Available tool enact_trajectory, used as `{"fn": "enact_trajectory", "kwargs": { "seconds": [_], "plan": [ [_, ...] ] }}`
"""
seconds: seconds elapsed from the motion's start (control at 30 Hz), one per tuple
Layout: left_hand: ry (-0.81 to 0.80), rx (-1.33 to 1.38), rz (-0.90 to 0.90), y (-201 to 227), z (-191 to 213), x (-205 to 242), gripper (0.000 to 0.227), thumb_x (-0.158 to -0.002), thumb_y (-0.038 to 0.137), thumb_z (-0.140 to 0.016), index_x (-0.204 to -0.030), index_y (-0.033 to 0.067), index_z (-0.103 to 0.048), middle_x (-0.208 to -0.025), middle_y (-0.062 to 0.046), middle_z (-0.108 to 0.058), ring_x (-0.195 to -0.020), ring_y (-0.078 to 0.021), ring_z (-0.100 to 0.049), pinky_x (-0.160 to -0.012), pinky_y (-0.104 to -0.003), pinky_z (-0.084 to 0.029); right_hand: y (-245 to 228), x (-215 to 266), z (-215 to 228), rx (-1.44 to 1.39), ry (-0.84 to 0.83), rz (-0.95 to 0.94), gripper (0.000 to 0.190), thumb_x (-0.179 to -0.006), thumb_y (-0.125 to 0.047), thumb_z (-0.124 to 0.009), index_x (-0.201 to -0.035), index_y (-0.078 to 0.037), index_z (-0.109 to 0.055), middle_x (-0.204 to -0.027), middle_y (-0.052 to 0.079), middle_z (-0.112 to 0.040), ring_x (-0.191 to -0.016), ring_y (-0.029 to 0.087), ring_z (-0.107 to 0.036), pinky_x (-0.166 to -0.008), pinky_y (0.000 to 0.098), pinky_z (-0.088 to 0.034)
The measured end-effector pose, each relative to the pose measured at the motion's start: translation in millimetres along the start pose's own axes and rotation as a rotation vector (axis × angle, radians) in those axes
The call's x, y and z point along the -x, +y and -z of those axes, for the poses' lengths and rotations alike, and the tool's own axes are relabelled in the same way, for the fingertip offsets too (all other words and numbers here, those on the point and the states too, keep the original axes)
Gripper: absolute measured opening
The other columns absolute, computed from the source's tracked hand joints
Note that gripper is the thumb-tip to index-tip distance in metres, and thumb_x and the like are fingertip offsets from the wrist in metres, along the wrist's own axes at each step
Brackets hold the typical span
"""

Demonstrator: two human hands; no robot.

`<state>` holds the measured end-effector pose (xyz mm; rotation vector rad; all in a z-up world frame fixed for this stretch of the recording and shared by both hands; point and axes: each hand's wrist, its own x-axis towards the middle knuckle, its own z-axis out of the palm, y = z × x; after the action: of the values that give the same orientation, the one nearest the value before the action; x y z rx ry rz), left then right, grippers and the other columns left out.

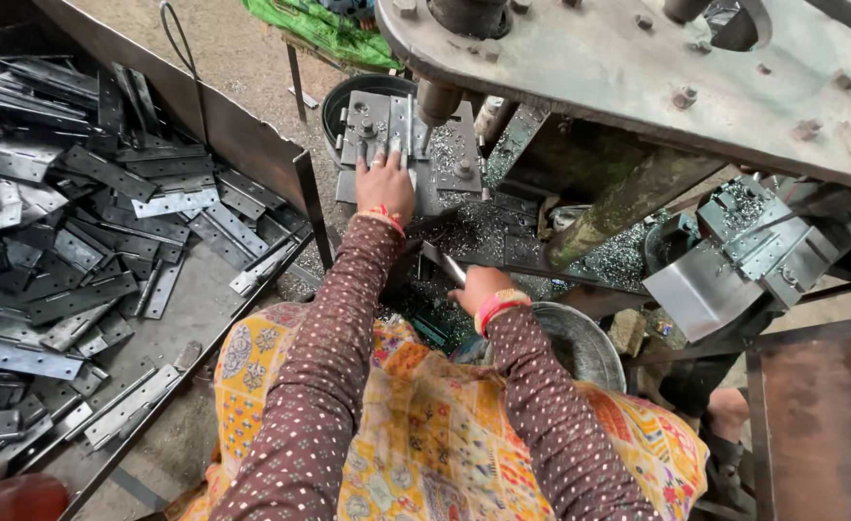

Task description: The person operates a manual press machine to process metal pieces. They pick up metal pieces from a bin, place them into the machine's mold, and use a lever to activate the press. The processed pieces are then removed and placed back into the bin.

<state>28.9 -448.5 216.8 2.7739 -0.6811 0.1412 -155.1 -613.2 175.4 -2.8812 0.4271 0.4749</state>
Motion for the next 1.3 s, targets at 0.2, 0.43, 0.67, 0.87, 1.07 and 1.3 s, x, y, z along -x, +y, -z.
{"fn": "enact_trajectory", "kwargs": {
  "seconds": [0.2,0.43,0.67,0.87,1.07,1.3],
  "plan": [
    [0.206,-0.010,-0.065,-14,-19,-11,0.025,-0.090,0.023,-0.059,-0.097,0.0079,-0.078,-0.134,-0.015,-0.062,-0.127,-0.0323,-0.057,-0.109,-0.059,-0.035,28,21,-112,-0.244,0.211,0.010,0.045,-0.093,-0.049,-0.065,-0.099,-0.005,-0.068,-0.086,0.023,-0.073,-0.080,0.043,-0.071,-0.071,0.0524,-0.055],
    [0.424,0.027,-0.192,-45,11,47,0.018,-0.076,0.023,-0.070,-0.091,0.0130,-0.071,-0.098,-0.007,-0.067,-0.097,-0.0262,-0.067,-0.084,-0.044,-0.053,67,-19,-118,-0.099,0.116,-0.007,0.057,-0.085,-0.057,-0.075,-0.095,0.000,-0.070,-0.090,0.025,-0.073,-0.089,0.046,-0.070,-0.077,0.0542,-0.055],
    [0.594,-0.014,0.410,-241,15,155,0.030,-0.084,0.025,-0.069,-0.111,0.0113,-0.066,-0.097,-0.009,-0.061,-0.088,-0.0284,-0.064,-0.077,-0.044,-0.053,50,-17,-34,0.126,0.054,-0.040,0.058,-0.086,-0.057,-0.072,-0.110,-0.004,-0.073,-0.101,0.028,-0.073,-0.099,0.049,-0.069,-0.083,0.0553,-0.055],
    [0.616,-0.391,0.878,-380,-23,189,0.052,-0.082,0.033,-0.070,-0.124,0.0026,-0.061,-0.126,-0.020,-0.054,-0.107,-0.0328,-0.059,-0.089,-0.044,-0.054,35,2,-20,0.115,0.034,-0.065,0.055,-0.086,-0.056,-0.069,-0.110,-0.007,-0.073,-0.096,0.027,-0.075,-0.096,0.048,-0.071,-0.083,0.0540,-0.055],
    [0.472,-0.235,0.998,-417,-51,186,0.048,-0.095,0.039,-0.064,-0.120,-0.0013,-0.059,-0.135,-0.022,-0.052,-0.110,-0.0377,-0.057,-0.089,-0.048,-0.053,14,13,-10,0.127,0.006,-0.168,0.052,-0.087,-0.057,-0.068,-0.109,-0.010,-0.073,-0.089,0.023,-0.075,-0.087,0.044,-0.073,-0.079,0.0517,-0.056],
    [0.334,-0.527,1.152,-435,-85,144,0.036,-0.095,0.016,-0.049,-0.126,-0.0003,-0.058,-0.122,-0.026,-0.060,-0.095,-0.0379,-0.066,-0.063,-0.047,-0.061,11,17,-7,0.158,0.021,-0.141,0.052,-0.087,-0.057,-0.069,-0.112,-0.011,-0.073,-0.091,0.022,-0.075,-0.089,0.045,-0.071,-0.078,0.0520,-0.055]
  ]
}}
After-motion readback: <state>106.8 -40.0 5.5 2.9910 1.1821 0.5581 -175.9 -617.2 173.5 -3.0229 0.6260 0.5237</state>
